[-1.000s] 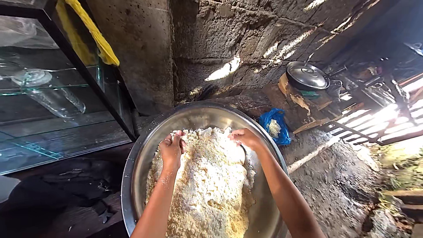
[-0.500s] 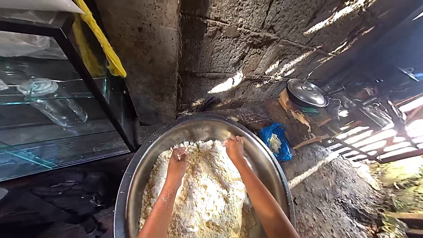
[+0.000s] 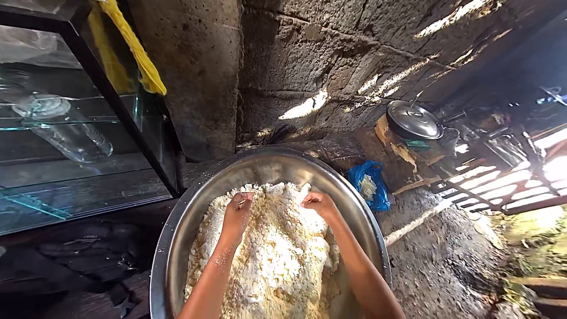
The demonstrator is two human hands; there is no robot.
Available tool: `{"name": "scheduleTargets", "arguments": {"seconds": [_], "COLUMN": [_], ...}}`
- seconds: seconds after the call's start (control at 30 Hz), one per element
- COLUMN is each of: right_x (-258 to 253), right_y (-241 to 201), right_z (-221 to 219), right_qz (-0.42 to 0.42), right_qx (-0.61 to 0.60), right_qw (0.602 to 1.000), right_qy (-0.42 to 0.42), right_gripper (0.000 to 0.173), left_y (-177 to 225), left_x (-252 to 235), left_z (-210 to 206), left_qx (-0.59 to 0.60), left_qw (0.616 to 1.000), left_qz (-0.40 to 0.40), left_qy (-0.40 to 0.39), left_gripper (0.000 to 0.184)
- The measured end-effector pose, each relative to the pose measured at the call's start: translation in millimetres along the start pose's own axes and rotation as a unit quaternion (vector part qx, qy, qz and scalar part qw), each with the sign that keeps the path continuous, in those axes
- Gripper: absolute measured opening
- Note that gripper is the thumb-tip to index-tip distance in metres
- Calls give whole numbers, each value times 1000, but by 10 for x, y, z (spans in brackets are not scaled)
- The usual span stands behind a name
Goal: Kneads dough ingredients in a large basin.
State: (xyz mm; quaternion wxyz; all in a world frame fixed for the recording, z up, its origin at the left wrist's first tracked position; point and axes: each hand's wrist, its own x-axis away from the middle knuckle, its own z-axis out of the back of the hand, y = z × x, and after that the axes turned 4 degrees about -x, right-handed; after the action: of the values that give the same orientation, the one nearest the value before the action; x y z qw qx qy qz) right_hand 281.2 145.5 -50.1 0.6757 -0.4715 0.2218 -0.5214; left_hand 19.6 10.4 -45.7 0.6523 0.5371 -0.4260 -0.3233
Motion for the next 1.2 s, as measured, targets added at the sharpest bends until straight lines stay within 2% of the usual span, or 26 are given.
{"name": "scheduleTargets", "arguments": {"seconds": [0.07,0.13,0.17,0.2,0.23,0.27,0.3,0.33,0.43,0.5,0.6,0.63,0.67,0.7,0.77,0.83,0.9,1.0,1.03,1.1,1.2], "right_x": [135,244,270,270,256,245,247,250,135,-94,-475,-594,-706,-789,-809,-662,-322,209,331,447,388], "right_y": [-66,-110,-107,-101,-105,-95,-65,-27,17,47,-68,-64,-27,7,-80,-319,-568,-749,-769,-743,-759], "right_z": [203,455,592,732,867,972,1015,982,613,288,-216,-396,-567,-722,-967,-1154,-1326,-1532,-1583,-1692,-1709], "right_qz": [-18,-28,-24,-15,-10,-22,-40,-59,-118,-151,-172,-159,-137,-108,-49,10,56,158,184,218,198], "right_qx": [-84,-148,-207,-287,-360,-398,-401,-374,-209,-58,193,231,252,251,176,0,-102,-76,-57,-41,-86], "right_qw": [996,986,966,929,886,860,859,880,960,982,954,944,939,943,970,993,992,984,980,975,972], "right_qy": [3,77,152,233,292,319,315,286,141,100,148,175,188,190,161,114,45,-39,-43,3,87], "right_gripper": [12,11,13,15,22,35,48,57,51,53,76,80,77,69,51,33,33,33,34,31,27], "left_y": [-7,-25,-34,-41,-43,-49,-55,-57,-49,-68,-100,-106,-113,-127,-148,-116,-100,-59,-69,-186,-174], "left_x": [-3,3,1,-2,0,2,3,0,3,12,-1,-4,-3,0,-5,-27,-51,-36,-35,-48,88], "left_z": [-12,-24,-30,-40,-49,-55,-61,-67,-101,-122,-129,-129,-134,-146,-167,-199,-234,-257,-248,-242,-398], "left_qx": [-4,-9,-12,-14,-15,-17,-20,-24,-29,-33,-42,-44,-46,-44,-9,80,174,279,316,386,405], "left_qw": [1000,1000,1000,1000,1000,1000,999,999,999,999,998,998,997,998,999,996,981,952,941,918,911], "left_qz": [-7,-11,-14,-17,-19,-21,-23,-24,-25,-28,-39,-42,-43,-41,-15,38,84,109,107,89,78], "left_qy": [-4,-9,-10,-11,-13,-14,-15,-17,-28,-32,-33,-34,-35,-34,-29,-13,22,57,47,8,-4], "left_gripper": [24,24,24,24,24,24,25,25,25,26,25,25,24,24,30,42,53,51,54,58,56]}}
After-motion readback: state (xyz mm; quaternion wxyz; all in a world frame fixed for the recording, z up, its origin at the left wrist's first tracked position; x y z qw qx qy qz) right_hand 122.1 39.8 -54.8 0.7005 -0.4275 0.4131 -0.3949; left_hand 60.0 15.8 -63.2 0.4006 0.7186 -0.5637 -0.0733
